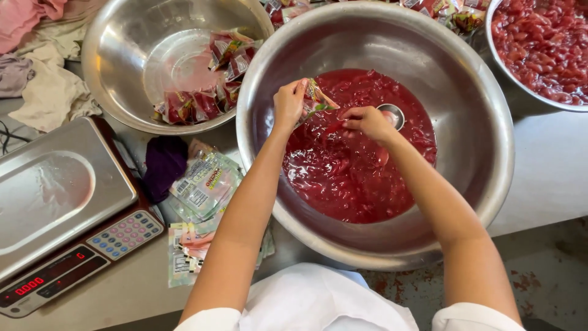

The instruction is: Portioning marinated meat into small plastic pouches using a ladle and weighing them on a digital scale.

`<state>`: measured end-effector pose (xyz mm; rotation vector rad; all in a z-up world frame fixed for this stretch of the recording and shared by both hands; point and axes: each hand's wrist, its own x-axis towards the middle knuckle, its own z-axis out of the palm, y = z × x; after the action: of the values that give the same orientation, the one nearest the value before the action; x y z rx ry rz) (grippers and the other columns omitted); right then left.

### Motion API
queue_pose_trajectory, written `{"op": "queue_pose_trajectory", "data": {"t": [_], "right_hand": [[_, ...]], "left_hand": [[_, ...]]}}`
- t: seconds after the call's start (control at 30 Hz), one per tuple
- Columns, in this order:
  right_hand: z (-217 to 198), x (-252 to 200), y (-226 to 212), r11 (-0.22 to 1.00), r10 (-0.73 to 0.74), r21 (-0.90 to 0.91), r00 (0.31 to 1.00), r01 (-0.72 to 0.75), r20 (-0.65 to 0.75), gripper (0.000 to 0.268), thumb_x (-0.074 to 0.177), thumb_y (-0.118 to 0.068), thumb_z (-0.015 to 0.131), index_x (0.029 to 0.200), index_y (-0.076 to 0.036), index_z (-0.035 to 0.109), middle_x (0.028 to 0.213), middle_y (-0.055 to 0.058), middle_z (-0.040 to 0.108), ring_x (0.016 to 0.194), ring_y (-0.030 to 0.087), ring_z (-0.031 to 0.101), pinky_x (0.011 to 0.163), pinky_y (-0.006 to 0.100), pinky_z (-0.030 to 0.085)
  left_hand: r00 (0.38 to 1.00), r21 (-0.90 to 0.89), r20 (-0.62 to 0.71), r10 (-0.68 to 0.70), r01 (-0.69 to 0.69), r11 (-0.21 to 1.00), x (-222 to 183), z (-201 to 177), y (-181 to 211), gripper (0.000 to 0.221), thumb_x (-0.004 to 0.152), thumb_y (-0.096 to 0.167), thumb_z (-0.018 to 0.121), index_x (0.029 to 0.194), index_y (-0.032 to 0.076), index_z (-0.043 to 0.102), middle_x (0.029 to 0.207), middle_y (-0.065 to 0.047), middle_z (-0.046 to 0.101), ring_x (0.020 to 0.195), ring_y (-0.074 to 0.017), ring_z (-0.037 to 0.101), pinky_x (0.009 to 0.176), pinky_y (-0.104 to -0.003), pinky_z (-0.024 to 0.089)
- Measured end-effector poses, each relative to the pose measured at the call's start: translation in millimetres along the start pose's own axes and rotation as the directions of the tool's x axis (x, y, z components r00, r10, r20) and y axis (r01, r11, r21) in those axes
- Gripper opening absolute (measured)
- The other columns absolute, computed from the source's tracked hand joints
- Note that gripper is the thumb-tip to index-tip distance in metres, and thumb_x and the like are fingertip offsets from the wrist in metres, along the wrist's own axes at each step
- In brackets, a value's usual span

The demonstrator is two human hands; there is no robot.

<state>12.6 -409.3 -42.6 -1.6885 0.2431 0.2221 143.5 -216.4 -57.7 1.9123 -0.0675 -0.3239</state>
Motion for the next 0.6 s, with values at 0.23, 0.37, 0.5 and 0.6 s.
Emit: {"op": "queue_pose_trajectory", "data": {"t": [0.23,0.37,0.5,0.6], "right_hand": [[-16.1,-18.5,-78.9,0.901,-0.189,-0.394,0.982,0.182,0.022,0.017,0.092,0.001,0.063,0.108,-0.002,0.069,0.080,0.017,0.071,0.067,0.020,0.070,0.070,0.030,0.056],[13.3,-22.9,-109.7,0.756,-0.252,-0.635,0.966,0.160,-0.058,0.014,0.089,-0.028,0.070,0.103,-0.028,0.072,0.084,0.000,0.072,0.087,0.021,0.070,0.083,0.035,0.052],[38.9,10.7,-76.4,0.625,-0.385,-0.739,0.923,0.251,-0.012,0.024,0.086,-0.018,0.073,0.109,-0.021,0.072,0.089,0.005,0.074,0.088,0.026,0.071,0.083,0.038,0.054],[37.2,22.9,-58.9,0.545,-0.485,-0.771,0.874,0.329,0.030,0.027,0.087,-0.016,0.073,0.113,-0.016,0.072,0.097,0.007,0.074,0.091,0.027,0.070,0.083,0.040,0.054]], "left_hand": [[0.998,0.030,0.028,0.064,-0.065,0.997,-3.9,8.3,-3.1,0.031,0.092,0.040,0.056,0.113,0.022,0.072,0.081,-0.011,0.075,0.047,-0.0210,0.069,0.045,-0.028,0.061],[0.993,0.065,0.051,0.110,-0.113,0.991,-4.5,13.6,-8.3,0.032,0.093,0.039,0.055,0.113,0.021,0.072,0.082,-0.014,0.075,0.050,-0.0276,0.068,0.045,-0.034,0.059],[0.993,0.098,0.043,0.106,-0.110,0.989,-14.2,11.6,0.4,0.029,0.092,0.038,0.055,0.111,0.023,0.072,0.078,-0.011,0.075,0.050,-0.0254,0.069,0.050,-0.033,0.062],[0.993,0.163,0.030,0.113,-0.117,0.980,-5.7,17.4,-10.1,0.028,0.092,0.042,0.055,0.108,0.028,0.073,0.080,-0.011,0.075,0.071,-0.0318,0.069,0.066,-0.042,0.060]]}}
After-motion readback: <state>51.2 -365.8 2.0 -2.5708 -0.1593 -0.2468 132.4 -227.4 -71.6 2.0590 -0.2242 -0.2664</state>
